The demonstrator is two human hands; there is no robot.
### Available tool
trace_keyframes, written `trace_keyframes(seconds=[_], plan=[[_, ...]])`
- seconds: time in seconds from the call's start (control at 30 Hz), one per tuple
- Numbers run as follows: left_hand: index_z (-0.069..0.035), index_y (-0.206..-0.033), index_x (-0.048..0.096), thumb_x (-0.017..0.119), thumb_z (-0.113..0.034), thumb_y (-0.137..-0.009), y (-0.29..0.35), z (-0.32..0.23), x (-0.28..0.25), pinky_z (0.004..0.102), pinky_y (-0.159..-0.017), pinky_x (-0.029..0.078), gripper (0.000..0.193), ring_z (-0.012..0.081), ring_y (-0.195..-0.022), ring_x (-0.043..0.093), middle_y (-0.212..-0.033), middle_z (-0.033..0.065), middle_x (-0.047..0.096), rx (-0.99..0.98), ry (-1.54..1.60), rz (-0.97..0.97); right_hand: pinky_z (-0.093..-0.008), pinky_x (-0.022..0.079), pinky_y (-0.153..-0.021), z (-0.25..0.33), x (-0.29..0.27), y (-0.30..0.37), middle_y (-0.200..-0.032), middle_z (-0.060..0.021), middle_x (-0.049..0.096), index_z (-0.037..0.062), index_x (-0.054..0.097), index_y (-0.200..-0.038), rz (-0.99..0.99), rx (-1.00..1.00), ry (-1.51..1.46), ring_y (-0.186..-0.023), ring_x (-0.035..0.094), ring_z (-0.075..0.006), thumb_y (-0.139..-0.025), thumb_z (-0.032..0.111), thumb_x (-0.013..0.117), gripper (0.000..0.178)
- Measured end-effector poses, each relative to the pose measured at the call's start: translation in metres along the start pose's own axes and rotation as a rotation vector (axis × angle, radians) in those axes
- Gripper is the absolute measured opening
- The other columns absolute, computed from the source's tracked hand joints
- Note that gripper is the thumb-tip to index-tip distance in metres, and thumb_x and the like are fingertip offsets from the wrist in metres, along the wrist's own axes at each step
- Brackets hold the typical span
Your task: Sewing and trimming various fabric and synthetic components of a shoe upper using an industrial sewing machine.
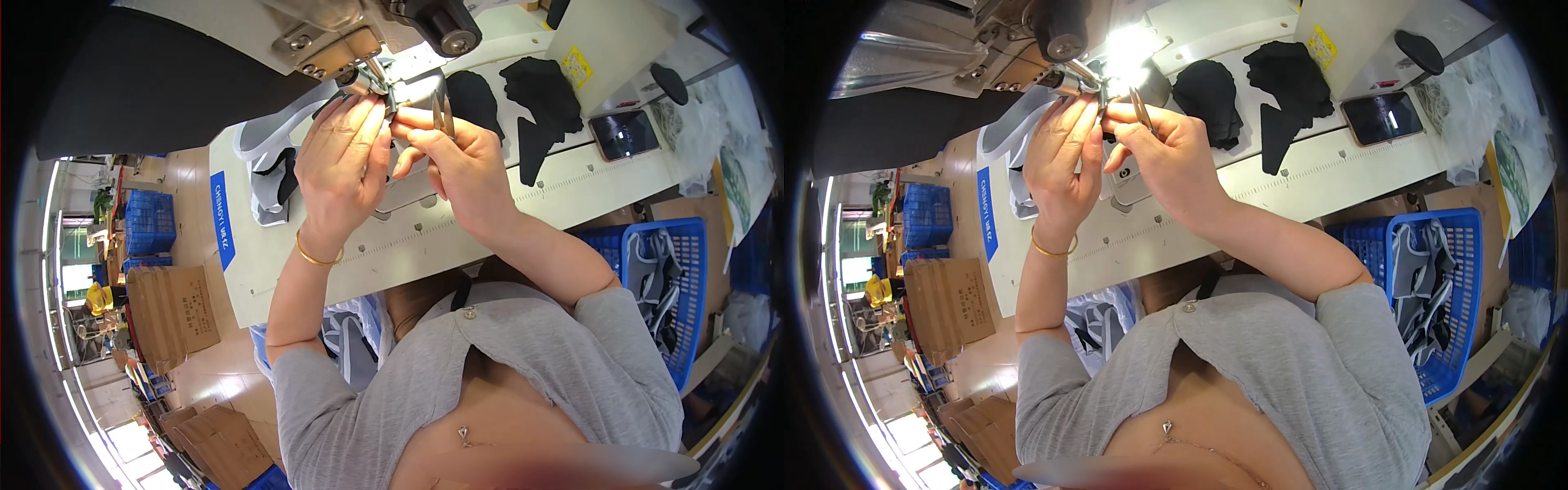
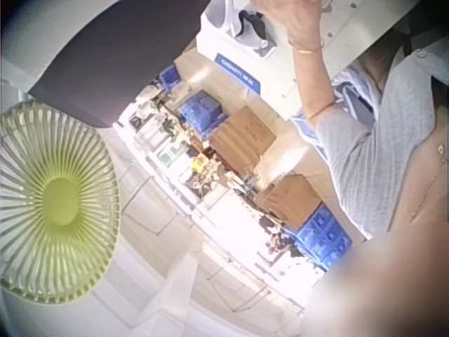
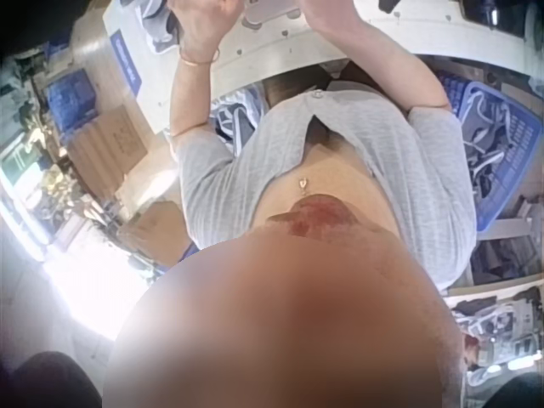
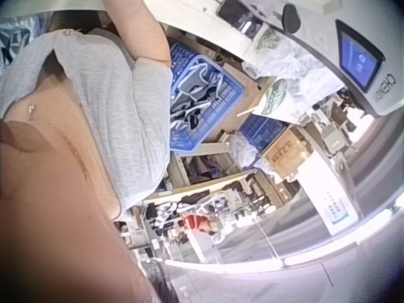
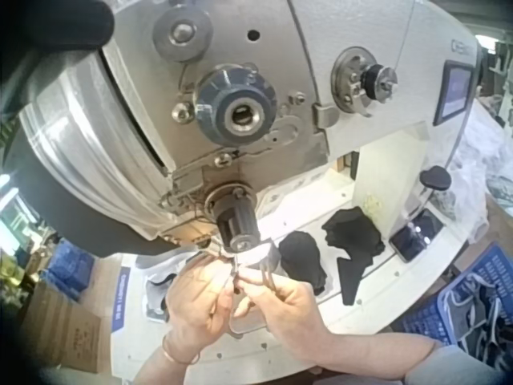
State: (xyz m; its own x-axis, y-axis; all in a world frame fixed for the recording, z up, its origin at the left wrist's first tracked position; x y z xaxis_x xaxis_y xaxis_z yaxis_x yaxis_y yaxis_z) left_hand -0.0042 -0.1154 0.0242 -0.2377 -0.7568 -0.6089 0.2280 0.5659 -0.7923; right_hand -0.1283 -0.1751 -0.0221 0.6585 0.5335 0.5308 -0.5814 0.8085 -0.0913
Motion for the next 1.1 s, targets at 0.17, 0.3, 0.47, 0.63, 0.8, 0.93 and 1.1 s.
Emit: trace_keyframes(seconds=[0.17,0.3,0.47,0.63,0.8,0.93,1.1], plan=[[0.005,-0.1,0.07,0.065,-0.004,-0.085,-0.001,0.003,0.003,0.0434,-0.094,0.051,0.018,0.0311,-0.099,0.066,-0.102,0.0153,0.07,-0.014,-0.004,0.02,-0.0213,0.043,-0.061,0.001,0.001,0.001,-0.093,-0.0087,0.07,-0.0085,0.063,-0.117,0.009,0.01,0.049,-0.07,0.065,-0.0102,-0.092,0.011,0.056,0.032],[0.005,-0.098,0.07,0.067,-0.005,-0.083,-0.003,0.006,0.004,0.0434,-0.094,0.051,0.019,0.0304,-0.096,0.067,-0.101,0.0153,0.07,0.007,-0.02,-0.016,-0.0205,0.043,-0.062,0.0,0.003,0.001,-0.094,-0.0081,0.069,-0.0084,0.062,-0.118,0.03,0.045,0.064,-0.072,0.067,-0.0102,-0.092,0.011,0.054,0.034],[0.006,-0.098,0.069,0.066,-0.004,-0.083,-0.005,0.01,0.005,0.044,-0.094,0.051,0.018,0.031,-0.095,0.067,-0.102,0.0162,0.069,-0.023,-0.003,0.01,-0.0204,0.044,-0.063,0.003,0.009,0.0,-0.094,-0.0079,0.069,-0.0085,0.06,-0.121,0.031,-0.006,0.043,-0.077,0.069,-0.0115,-0.093,0.011,0.052,0.035],[0.007,-0.099,0.069,0.06,-0.002,-0.087,-0.007,0.011,0.004,0.0417,-0.091,0.05,0.017,0.0341,-0.095,0.066,-0.099,0.0172,0.069,-0.044,0.011,0.034,-0.0202,0.046,-0.067,0.004,0.011,0.001,-0.097,-0.0083,0.069,-0.01,0.058,-0.123,0.036,0.004,0.028,-0.077,0.07,-0.0129,-0.094,0.011,0.052,0.036],[0.007,-0.098,0.069,0.06,-0.001,-0.086,-0.008,0.011,0.004,0.0415,-0.088,0.051,0.017,0.0335,-0.091,0.066,-0.097,0.0178,0.069,-0.027,0.04,0.024,-0.0193,0.045,-0.069,0.004,0.013,0.002,-0.098,-0.0087,0.069,-0.0108,0.057,-0.123,0.037,-0.004,0.004,-0.077,0.07,-0.0133,-0.095,0.011,0.051,0.036],[0.008,-0.098,0.069,0.06,0.0,-0.086,-0.008,0.011,0.005,0.0408,-0.086,0.051,0.017,0.0331,-0.089,0.066,-0.096,0.0178,0.069,-0.013,0.03,0.02,-0.0192,0.045,-0.068,0.004,0.013,0.003,-0.098,-0.0085,0.069,-0.0098,0.056,-0.125,0.042,0.007,-0.002,-0.077,0.07,-0.0127,-0.095,0.011,0.05,0.037],[0.008,-0.096,0.068,0.059,0.001,-0.086,-0.008,0.013,0.005,0.0394,-0.084,0.052,0.016,0.0321,-0.087,0.066,-0.095,0.017,0.068,-0.027,0.068,0.007,-0.0199,0.042,-0.068,0.002,0.015,0.003,-0.097,-0.0089,0.069,-0.0082,0.054,-0.129,0.087,0.024,-0.027,-0.076,0.069,-0.0115,-0.096,0.013,0.048,0.04]])
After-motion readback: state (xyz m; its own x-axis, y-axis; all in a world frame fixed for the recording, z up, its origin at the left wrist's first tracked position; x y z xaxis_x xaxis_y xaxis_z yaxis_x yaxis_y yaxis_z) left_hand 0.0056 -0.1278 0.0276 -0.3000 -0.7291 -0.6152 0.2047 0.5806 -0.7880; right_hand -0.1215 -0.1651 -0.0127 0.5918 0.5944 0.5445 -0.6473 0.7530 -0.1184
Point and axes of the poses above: each hand's wrist, its own y-axis away from the middle knuckle, its own x-axis out of the palm, z = x × y, the point moved 4 cm from there along -y, towards the middle knuckle
